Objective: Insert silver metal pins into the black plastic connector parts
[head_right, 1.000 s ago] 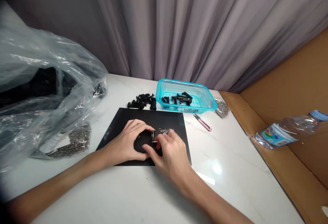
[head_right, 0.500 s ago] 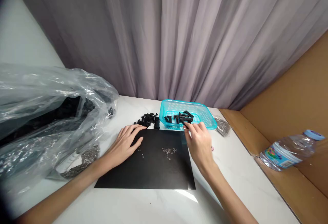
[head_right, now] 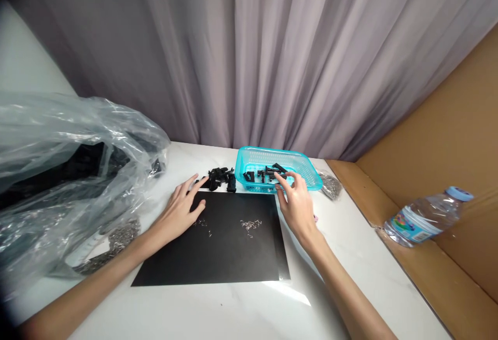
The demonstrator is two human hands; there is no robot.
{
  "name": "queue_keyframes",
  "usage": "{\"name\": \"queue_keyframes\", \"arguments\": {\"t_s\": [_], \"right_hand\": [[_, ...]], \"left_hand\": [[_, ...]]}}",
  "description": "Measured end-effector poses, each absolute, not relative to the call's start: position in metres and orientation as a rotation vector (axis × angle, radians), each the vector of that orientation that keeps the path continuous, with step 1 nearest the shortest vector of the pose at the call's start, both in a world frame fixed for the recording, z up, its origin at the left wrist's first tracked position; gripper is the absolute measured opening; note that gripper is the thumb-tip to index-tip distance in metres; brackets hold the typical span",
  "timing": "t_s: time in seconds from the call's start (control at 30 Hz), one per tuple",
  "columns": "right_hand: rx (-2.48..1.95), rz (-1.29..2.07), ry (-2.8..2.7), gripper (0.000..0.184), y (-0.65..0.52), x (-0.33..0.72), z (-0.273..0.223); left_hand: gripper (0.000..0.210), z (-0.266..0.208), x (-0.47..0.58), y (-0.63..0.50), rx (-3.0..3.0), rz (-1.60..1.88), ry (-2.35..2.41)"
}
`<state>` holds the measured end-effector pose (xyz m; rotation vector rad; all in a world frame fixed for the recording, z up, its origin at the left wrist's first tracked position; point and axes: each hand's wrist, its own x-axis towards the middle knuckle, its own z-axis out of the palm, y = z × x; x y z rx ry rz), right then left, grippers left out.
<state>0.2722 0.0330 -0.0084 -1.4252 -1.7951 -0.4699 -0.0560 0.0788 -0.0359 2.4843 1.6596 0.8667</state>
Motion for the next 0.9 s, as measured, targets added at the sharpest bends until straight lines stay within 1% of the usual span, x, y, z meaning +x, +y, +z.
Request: {"name": "queue_keyframes", "arguments": {"t_s": [0.03, 0.1, 0.2, 0.3, 0.37, 0.47, 0.53, 0.7, 0.83, 0.9], "right_hand": [[-1.41, -0.459, -1.793, 0.033, 0.028, 0.268, -0.007], [-1.342, -0.39, -1.822, 0.029, 0.015, 0.254, -0.004], [-1.206, -0.182, -2.081, 0.025, -0.006, 0.224, -0.005], [-1.124, -0.023, -2.267, 0.028, -0.023, 0.195, -0.01], [-1.096, 0.025, -2.364, 0.035, -0.031, 0.182, -0.014], [-1.085, 0.049, -2.43, 0.046, -0.037, 0.174, -0.017], [-1.088, 0.048, -2.446, 0.049, -0.039, 0.173, -0.018], [-1.086, -0.026, -2.504, 0.049, -0.04, 0.171, -0.019], [-1.053, -0.057, -2.503, 0.051, -0.043, 0.17, -0.021], [-1.035, -0.016, -2.472, 0.047, -0.044, 0.17, -0.023]], "left_hand": [[0.06, -0.036, -0.056, 0.08, 2.478, 0.838, 1.633], [0.06, -0.036, -0.056, 0.08, 2.465, 0.804, 1.584], [0.057, -0.035, -0.055, 0.079, 2.451, 0.827, 1.556], [0.05, -0.032, -0.054, 0.077, 2.452, 0.861, 1.546], [0.046, -0.03, -0.053, 0.075, 2.457, 0.888, 1.538], [0.042, -0.026, -0.05, 0.073, 2.47, 0.932, 1.534], [0.038, -0.024, -0.048, 0.072, 2.483, 0.957, 1.52], [0.017, -0.018, -0.046, 0.067, 2.499, 0.992, 1.492], [0.008, -0.015, -0.047, 0.064, 2.489, 0.998, 1.507], [0.005, -0.014, -0.048, 0.064, 2.473, 1.0, 1.512]]}}
